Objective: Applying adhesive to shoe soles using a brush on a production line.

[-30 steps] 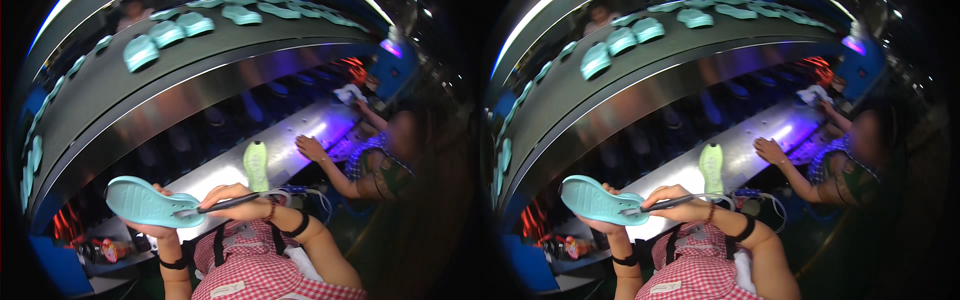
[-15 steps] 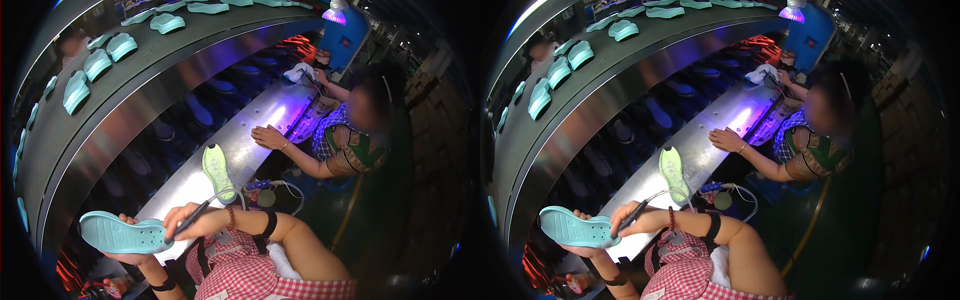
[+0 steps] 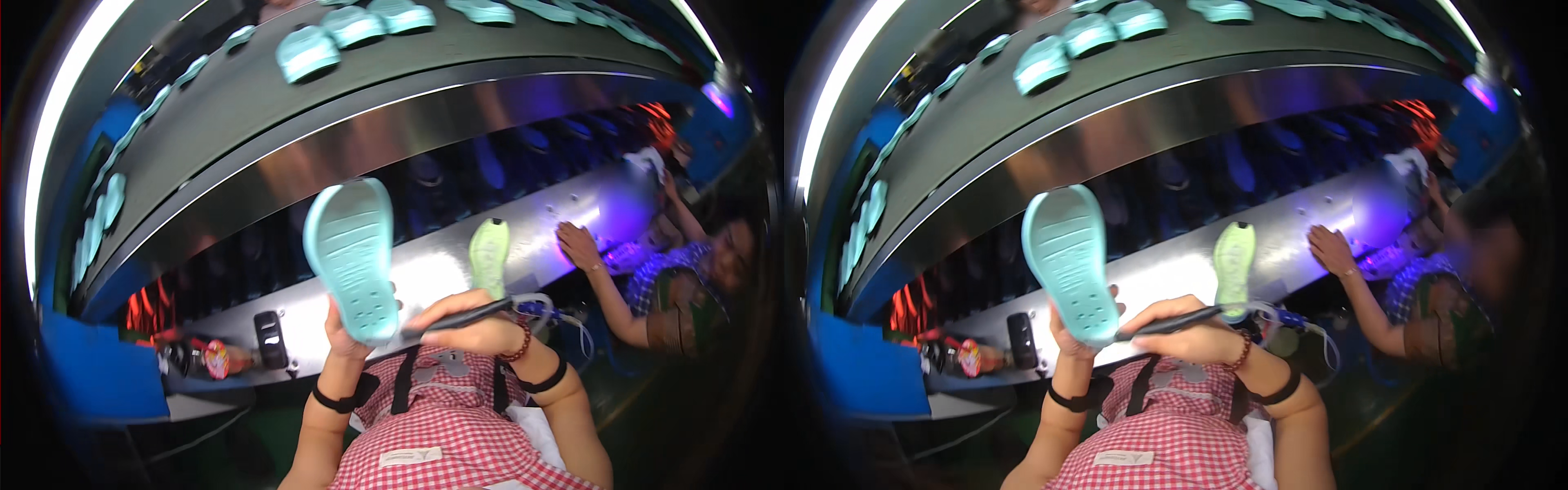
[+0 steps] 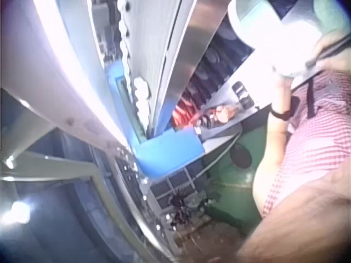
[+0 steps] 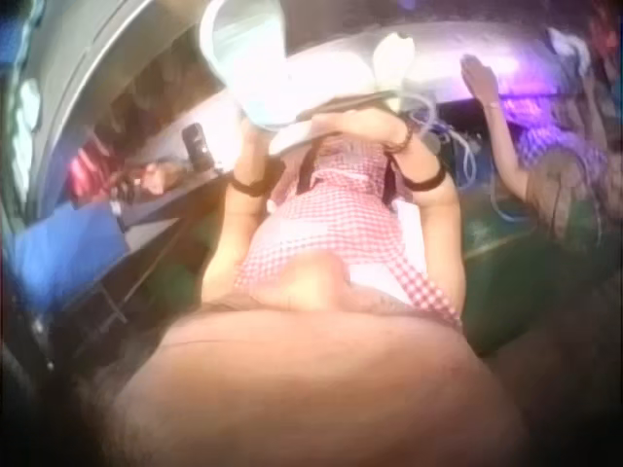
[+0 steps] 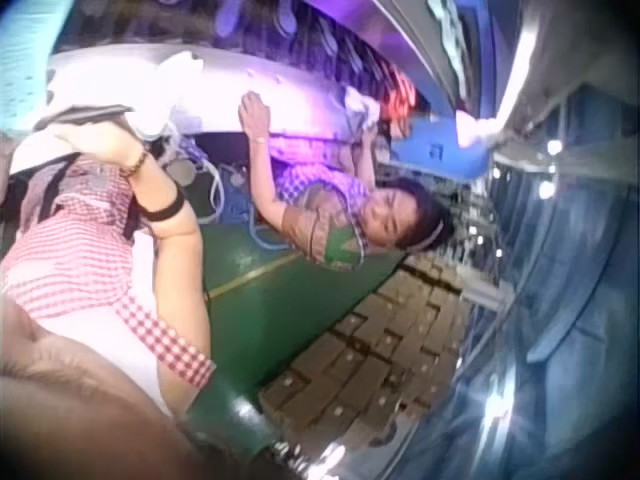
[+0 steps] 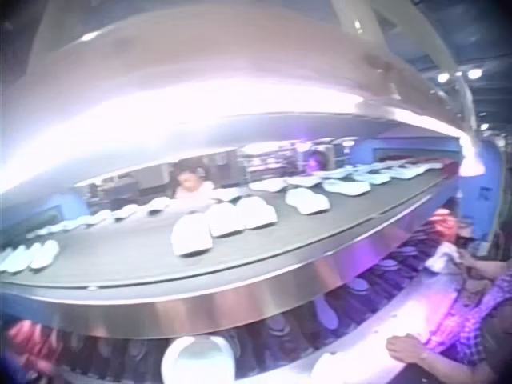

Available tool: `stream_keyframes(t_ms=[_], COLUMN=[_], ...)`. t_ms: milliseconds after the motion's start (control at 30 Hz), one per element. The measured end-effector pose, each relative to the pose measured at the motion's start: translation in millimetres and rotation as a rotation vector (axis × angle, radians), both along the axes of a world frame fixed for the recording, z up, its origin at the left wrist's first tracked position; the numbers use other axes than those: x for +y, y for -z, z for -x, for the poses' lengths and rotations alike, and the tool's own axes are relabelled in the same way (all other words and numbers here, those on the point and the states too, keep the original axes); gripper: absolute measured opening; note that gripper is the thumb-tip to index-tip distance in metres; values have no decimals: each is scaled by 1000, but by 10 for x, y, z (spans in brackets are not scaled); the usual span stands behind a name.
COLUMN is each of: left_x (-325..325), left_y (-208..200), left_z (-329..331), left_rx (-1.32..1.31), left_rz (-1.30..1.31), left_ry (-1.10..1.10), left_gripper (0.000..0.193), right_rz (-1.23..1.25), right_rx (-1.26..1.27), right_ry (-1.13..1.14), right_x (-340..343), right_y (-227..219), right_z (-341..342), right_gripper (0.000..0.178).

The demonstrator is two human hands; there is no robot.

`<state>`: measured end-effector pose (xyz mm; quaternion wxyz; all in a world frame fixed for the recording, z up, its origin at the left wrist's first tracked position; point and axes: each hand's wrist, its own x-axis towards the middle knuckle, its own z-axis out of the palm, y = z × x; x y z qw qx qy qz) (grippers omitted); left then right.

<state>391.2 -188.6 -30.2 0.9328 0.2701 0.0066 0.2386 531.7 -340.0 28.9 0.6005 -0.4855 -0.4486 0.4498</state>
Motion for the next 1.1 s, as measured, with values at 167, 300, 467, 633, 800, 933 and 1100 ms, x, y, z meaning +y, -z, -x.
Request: stream_keyframes(t_ms=[167, 300, 467, 633, 800, 933, 1100], left_x=[135, 162, 246, 243, 302, 389, 470], left_y=[19, -238, -373, -527, -456, -391, -413], left_z=[98, 91, 49, -36, -25, -37, 0], left_rx=[212, 253, 510, 523, 635, 665, 724], left_rz=[-72, -102, -78, -217, -266, -366, -329], left_ry=[53, 228, 448, 571, 619, 550, 458], left_gripper=[65, 56, 47, 48, 50, 52, 60], right_rz=[-145, -45, -127, -209, -93, -235, -280], right_rx=[-240, -210, -343, -430, -475, -466, -356], right_ry=[-179, -140, -394, -301, -407, -249, 26], right_x=[23, 18, 32, 61, -72, -252, -361], right_y=[-16, -135, -180, -193, -289, -127, 52], right_z=[38, -21, -136, -257, -396, -459, -422], right_gripper=[24, 23, 20, 19, 20, 19, 19])
